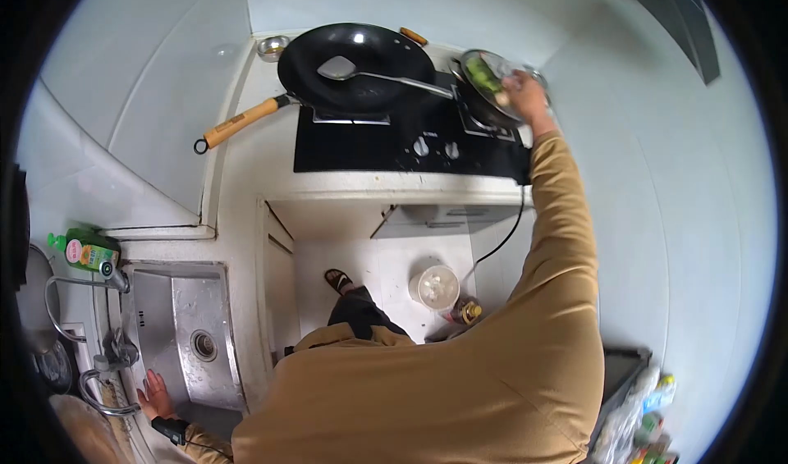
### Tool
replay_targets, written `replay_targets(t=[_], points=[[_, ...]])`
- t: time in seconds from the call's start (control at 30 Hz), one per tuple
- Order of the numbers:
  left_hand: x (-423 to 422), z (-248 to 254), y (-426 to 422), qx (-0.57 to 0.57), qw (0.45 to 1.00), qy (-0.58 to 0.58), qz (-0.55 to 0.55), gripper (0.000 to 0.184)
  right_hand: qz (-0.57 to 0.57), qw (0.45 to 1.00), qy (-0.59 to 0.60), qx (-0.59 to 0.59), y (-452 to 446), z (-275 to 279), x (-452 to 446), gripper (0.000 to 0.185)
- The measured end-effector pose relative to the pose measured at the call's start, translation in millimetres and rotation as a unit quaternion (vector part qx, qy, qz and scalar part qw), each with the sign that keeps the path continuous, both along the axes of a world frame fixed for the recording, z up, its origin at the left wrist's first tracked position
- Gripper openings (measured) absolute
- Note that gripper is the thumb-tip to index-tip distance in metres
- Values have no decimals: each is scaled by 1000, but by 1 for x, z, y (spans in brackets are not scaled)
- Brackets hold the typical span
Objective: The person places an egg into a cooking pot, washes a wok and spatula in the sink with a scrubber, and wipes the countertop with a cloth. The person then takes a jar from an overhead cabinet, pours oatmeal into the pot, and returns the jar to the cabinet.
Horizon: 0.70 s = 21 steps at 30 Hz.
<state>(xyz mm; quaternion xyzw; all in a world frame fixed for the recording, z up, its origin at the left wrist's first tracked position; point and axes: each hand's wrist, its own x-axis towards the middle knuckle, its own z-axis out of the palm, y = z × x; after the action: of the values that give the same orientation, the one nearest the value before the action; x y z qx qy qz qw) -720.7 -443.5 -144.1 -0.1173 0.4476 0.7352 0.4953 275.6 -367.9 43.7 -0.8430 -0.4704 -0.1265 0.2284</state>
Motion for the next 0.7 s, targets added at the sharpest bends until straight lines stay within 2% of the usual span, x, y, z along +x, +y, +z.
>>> replay_targets(t=[0.03, 0.07, 0.1, 0.17, 0.23, 0.3, 0.37, 0.4, 0.47, 0.6, 0.7], points=[[1, -1, -4, 12, 1000, 17, -5, 63, -8, 1000, 0, 11, 17, -10, 60, 51], [3, 2, -7, 8, 1000, 20, 11, 63, -8, 998, -59, 10, 24, -9, 83, 56], [5, 6, -10, 8, 1000, 8, 26, 63, -47, 998, -33, -7, 35, -12, 106, 62], [15, 8, -16, 11, 998, 22, 50, 65, -33, 993, -92, -71, 52, -32, 159, 65], [12, 9, -24, 11, 997, 10, 75, 64, -49, 985, -89, -143, 60, -40, 174, 66], [11, 10, -28, 18, 993, -20, 112, 59, -34, 978, -151, -137, 66, -76, 221, 65], [2, 6, -30, 30, 991, -29, 127, 57, 0, 988, -67, -142, 66, -74, 215, 63], [-2, 5, -40, 36, 990, -40, 131, 56, 11, 987, -66, -144, 65, -72, 210, 63], [13, 16, -39, 24, 987, -25, 157, 53, -63, 993, 6, -105, 67, -65, 192, 57], [19, 18, -38, 31, 985, -21, 170, 53, -94, 988, -3, -124, 73, -54, 180, 48], [35, 22, -35, 33, 987, -10, 156, 53, -104, 992, -65, -24, 70, -66, 221, 40]])
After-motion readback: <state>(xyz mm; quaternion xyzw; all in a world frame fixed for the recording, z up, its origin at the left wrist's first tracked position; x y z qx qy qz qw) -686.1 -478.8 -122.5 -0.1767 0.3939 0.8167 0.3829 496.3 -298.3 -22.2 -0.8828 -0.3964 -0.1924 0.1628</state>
